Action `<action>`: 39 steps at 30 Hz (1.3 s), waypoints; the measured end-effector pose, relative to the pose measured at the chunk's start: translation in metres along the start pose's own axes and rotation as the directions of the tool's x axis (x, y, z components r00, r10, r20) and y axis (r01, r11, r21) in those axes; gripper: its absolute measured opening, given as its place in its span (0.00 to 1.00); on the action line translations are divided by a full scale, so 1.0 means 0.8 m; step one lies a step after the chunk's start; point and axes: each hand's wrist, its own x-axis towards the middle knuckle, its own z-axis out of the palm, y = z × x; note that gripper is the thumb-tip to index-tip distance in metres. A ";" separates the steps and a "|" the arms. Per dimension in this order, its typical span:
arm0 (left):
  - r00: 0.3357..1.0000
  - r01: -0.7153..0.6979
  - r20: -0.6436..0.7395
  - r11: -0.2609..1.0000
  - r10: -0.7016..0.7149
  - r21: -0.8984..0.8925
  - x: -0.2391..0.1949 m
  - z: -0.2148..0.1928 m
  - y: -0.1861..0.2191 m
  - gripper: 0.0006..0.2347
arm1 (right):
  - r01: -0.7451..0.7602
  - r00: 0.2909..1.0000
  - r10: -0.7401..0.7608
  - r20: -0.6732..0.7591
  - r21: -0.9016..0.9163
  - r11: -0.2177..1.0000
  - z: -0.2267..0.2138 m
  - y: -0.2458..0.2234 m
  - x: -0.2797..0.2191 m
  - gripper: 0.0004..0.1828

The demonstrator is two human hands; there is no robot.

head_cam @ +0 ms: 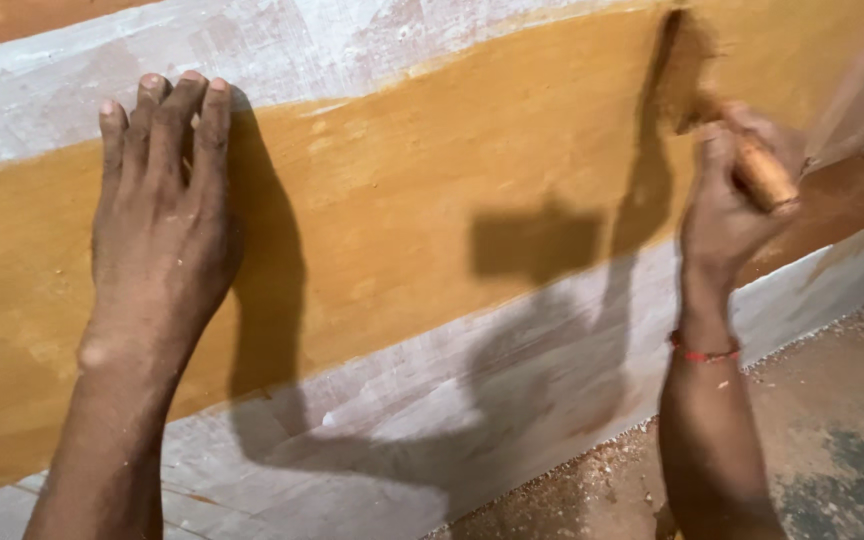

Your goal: The person paints a horizontal band on a wall using a brush and yellow paint. They repeatedly dip the brush into a small container on the floor and apply the paint in horizontal strokes, occasionally using their left hand to steady themselves against the wall.

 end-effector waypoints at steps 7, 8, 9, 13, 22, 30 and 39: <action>0.993 0.016 -0.114 1.000 -0.018 -0.021 0.000 -0.025 0.015 0.37 | -0.204 0.940 0.026 0.340 0.500 0.842 0.082 -0.121 -0.115 0.08; 0.992 0.022 -0.126 0.999 -0.025 -0.025 -0.004 -0.031 0.017 0.38 | -0.125 0.927 -0.039 0.374 0.404 0.906 0.091 -0.128 -0.118 0.09; 0.990 0.029 -0.135 0.999 -0.033 -0.031 -0.008 -0.037 0.018 0.39 | -0.039 0.905 -0.094 0.415 0.301 0.953 0.095 -0.132 -0.117 0.09; 0.990 0.089 -0.118 0.992 -0.078 0.093 -0.020 -0.050 0.011 0.37 | 0.114 0.937 -0.197 0.288 0.283 0.952 0.093 -0.102 -0.089 0.08; 0.992 0.128 -0.027 0.989 -0.127 0.069 -0.018 -0.020 -0.024 0.38 | 0.052 0.998 -0.051 -0.032 0.055 0.997 0.005 -0.071 -0.031 0.12; 0.998 -0.024 -0.057 0.999 0.026 0.021 -0.037 -0.037 -0.055 0.37 | 0.188 0.980 -0.174 0.096 -0.162 0.969 0.107 -0.154 -0.078 0.04; 0.985 -0.012 -0.169 0.999 0.020 0.049 -0.114 -0.081 -0.140 0.36 | 0.243 0.869 -0.336 0.363 0.280 0.929 0.240 -0.277 -0.213 0.05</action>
